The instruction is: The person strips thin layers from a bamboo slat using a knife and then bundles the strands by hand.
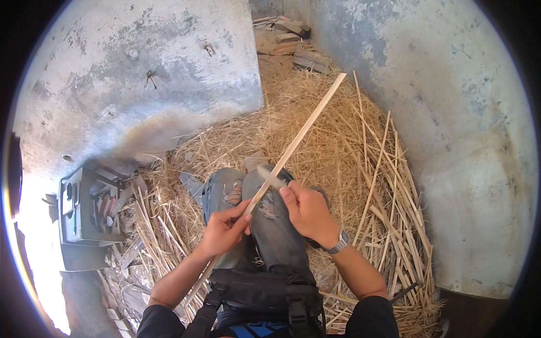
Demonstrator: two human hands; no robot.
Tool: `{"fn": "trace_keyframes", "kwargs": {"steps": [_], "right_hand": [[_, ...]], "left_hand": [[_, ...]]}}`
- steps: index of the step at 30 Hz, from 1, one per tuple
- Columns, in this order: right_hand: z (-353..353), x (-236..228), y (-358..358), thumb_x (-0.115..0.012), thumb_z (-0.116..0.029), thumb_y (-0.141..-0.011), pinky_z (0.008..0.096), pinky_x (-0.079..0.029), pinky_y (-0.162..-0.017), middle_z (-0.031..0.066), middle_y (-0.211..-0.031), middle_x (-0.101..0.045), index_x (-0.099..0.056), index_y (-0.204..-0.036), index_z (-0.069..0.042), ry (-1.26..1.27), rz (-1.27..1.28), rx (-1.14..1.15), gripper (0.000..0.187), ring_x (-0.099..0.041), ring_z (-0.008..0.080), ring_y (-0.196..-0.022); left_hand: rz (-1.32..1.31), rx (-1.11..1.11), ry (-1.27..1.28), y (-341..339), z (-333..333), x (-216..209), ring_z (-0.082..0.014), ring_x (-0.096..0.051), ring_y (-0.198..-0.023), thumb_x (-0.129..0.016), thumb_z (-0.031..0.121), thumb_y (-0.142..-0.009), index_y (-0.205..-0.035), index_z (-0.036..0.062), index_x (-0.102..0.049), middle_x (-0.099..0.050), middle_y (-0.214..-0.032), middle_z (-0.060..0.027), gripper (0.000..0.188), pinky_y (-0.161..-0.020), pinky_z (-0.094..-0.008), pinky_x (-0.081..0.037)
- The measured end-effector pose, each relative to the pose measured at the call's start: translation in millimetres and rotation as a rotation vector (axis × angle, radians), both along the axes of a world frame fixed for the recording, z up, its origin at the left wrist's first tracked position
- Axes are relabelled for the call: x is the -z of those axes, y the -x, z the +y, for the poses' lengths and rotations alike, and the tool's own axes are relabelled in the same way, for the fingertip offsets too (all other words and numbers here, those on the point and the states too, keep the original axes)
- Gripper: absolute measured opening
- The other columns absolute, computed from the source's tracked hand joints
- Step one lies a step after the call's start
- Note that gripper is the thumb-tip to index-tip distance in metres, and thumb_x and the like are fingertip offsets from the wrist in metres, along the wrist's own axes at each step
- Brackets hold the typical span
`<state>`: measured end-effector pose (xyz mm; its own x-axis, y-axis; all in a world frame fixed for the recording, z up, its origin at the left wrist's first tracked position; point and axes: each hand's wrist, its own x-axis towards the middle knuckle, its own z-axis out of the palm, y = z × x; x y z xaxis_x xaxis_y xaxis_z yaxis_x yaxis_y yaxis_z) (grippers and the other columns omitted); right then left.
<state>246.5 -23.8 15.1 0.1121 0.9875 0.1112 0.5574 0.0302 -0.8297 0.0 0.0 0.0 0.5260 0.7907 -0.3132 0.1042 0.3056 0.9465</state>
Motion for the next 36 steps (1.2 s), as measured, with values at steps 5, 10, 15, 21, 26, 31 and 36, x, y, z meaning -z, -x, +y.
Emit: {"fn": "trace_keyframes", "kwargs": {"steps": [5,10,15,21,26,31,36], "right_hand": [[0,6,8,-0.054,-0.05,-0.104,0.0519,-0.048,-0.052,0.0188,-0.057,-0.06,-0.064,-0.079,-0.007,0.101,-0.393,-0.111,0.051,-0.063,0.0424,-0.056],[6,13,11,-0.053,-0.053,-0.104,0.0525,-0.05,-0.05,0.0201,-0.058,-0.062,-0.065,-0.079,-0.007,0.09,-0.481,-0.12,0.054,-0.065,0.0422,-0.055],[5,18,9,-0.05,-0.055,-0.104,0.0526,-0.053,-0.051,0.0198,-0.059,-0.063,-0.066,-0.08,-0.007,0.086,-0.528,-0.154,0.056,-0.066,0.0429,-0.056],[9,18,5,-0.046,-0.057,-0.105,0.0538,-0.054,-0.054,0.0213,-0.062,-0.065,-0.068,-0.084,-0.007,0.15,-0.58,-0.116,0.059,-0.068,0.0437,-0.061],[15,21,-10,-0.046,-0.052,-0.107,0.055,-0.052,-0.057,0.023,-0.063,-0.063,-0.068,-0.081,-0.006,0.136,-0.447,-0.101,0.058,-0.064,0.0462,-0.062],[17,19,-14,-0.047,-0.052,-0.106,0.0539,-0.051,-0.057,0.0228,-0.063,-0.062,-0.07,-0.08,-0.006,0.15,-0.485,-0.025,0.058,-0.064,0.0454,-0.062],[16,30,-26,-0.046,-0.054,-0.106,0.0536,-0.05,-0.056,0.0237,-0.063,-0.062,-0.072,-0.083,-0.006,0.136,-0.494,-0.006,0.06,-0.064,0.0451,-0.062]], "left_hand": [[0.079,0.038,-0.1,-16,12,1,-0.0016,-0.056,-0.066,-0.065,0.011,-0.103,-0.141,-0.0005,-0.062,-0.065,-0.075,0.0012,0.039,-0.057,-0.0211,-0.045],[0.088,-0.012,-0.216,-18,9,15,-0.003,-0.059,-0.067,-0.065,0.011,-0.103,-0.138,-0.0031,-0.063,-0.066,-0.074,0.0002,0.038,-0.059,-0.0228,-0.047],[0.136,-0.045,-0.3,-19,-1,15,-0.0046,-0.057,-0.063,-0.065,0.011,-0.101,-0.137,-0.0036,-0.063,-0.062,-0.067,-0.0043,0.038,-0.058,-0.0258,-0.047],[0.301,0.018,-0.384,-3,-12,10,-0.0039,-0.055,-0.062,-0.066,0.007,-0.1,-0.138,-0.0005,-0.064,-0.058,-0.064,-0.0021,0.039,-0.058,-0.0265,-0.048],[0.328,0.054,-0.504,22,-28,3,-0.0043,-0.052,-0.057,-0.067,0.006,-0.099,-0.133,-0.0021,-0.067,-0.056,-0.062,-0.0015,0.036,-0.056,-0.0269,-0.046],[0.373,0.099,-0.565,48,-36,-5,-0.0073,-0.053,-0.054,-0.069,0.004,-0.096,-0.13,-0.0036,-0.068,-0.056,-0.061,-0.0075,0.035,-0.054,-0.0282,-0.046],[0.361,0.122,-0.698,68,-44,-10,-0.0208,-0.056,-0.049,-0.07,0.001,-0.093,-0.126,-0.0041,-0.069,-0.057,-0.065,-0.014,0.034,-0.051,-0.0325,-0.044]]}}
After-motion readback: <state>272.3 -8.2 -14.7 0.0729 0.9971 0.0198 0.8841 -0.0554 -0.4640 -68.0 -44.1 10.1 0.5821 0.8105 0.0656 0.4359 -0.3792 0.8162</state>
